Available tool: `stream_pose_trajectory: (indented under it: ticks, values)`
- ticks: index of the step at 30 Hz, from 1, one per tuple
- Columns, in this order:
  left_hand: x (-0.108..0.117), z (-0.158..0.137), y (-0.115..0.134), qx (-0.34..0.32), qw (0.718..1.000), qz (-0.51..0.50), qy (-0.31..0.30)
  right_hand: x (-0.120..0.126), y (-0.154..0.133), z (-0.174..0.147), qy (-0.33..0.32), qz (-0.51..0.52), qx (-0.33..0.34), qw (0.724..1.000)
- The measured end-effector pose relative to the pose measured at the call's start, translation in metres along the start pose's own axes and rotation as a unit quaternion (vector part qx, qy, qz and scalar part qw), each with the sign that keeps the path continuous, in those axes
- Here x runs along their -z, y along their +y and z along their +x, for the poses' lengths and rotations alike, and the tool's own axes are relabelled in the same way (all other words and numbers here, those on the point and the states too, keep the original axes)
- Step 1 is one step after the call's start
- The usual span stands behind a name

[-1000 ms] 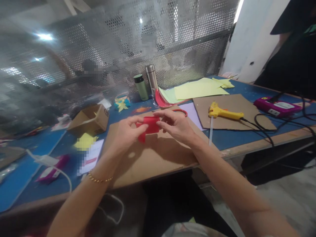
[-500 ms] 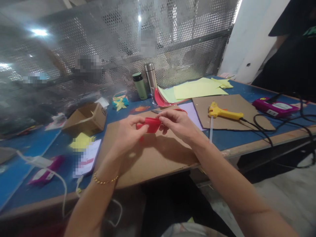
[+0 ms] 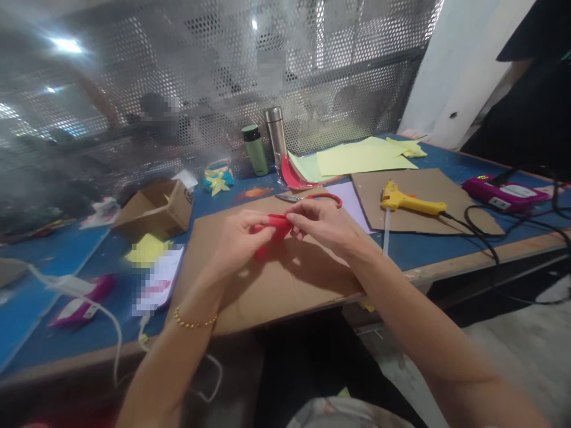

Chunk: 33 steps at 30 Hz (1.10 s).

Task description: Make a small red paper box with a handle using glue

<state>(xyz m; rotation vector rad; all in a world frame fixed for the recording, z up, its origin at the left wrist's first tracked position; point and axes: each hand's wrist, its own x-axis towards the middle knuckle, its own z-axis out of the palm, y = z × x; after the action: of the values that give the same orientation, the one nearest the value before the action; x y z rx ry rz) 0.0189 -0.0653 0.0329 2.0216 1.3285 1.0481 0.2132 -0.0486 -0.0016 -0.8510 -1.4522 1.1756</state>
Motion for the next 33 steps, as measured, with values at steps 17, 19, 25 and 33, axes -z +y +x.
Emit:
stream_pose_trajectory:
  ticks: [17, 19, 25, 33]
  values:
    - [-0.002, 0.001, 0.000, 0.085, 0.994, -0.063, 0.015, -0.003, -0.002, 0.004, 0.004, -0.008, -0.031, 0.999]
    - [-0.003, 0.001, 0.000, 0.099, 0.993, -0.067, 0.021, -0.003, -0.003, 0.004, 0.008, -0.010, -0.032, 0.999]
    - [-0.004, -0.001, 0.003, 0.130, 0.985, -0.117, 0.010, -0.002, 0.002, 0.009, 0.007, -0.037, -0.022, 0.999]
    - [0.006, -0.001, 0.010, 0.095, 0.994, -0.016, 0.056, 0.017, -0.005, -0.013, 0.097, -0.253, 0.171, 0.947]
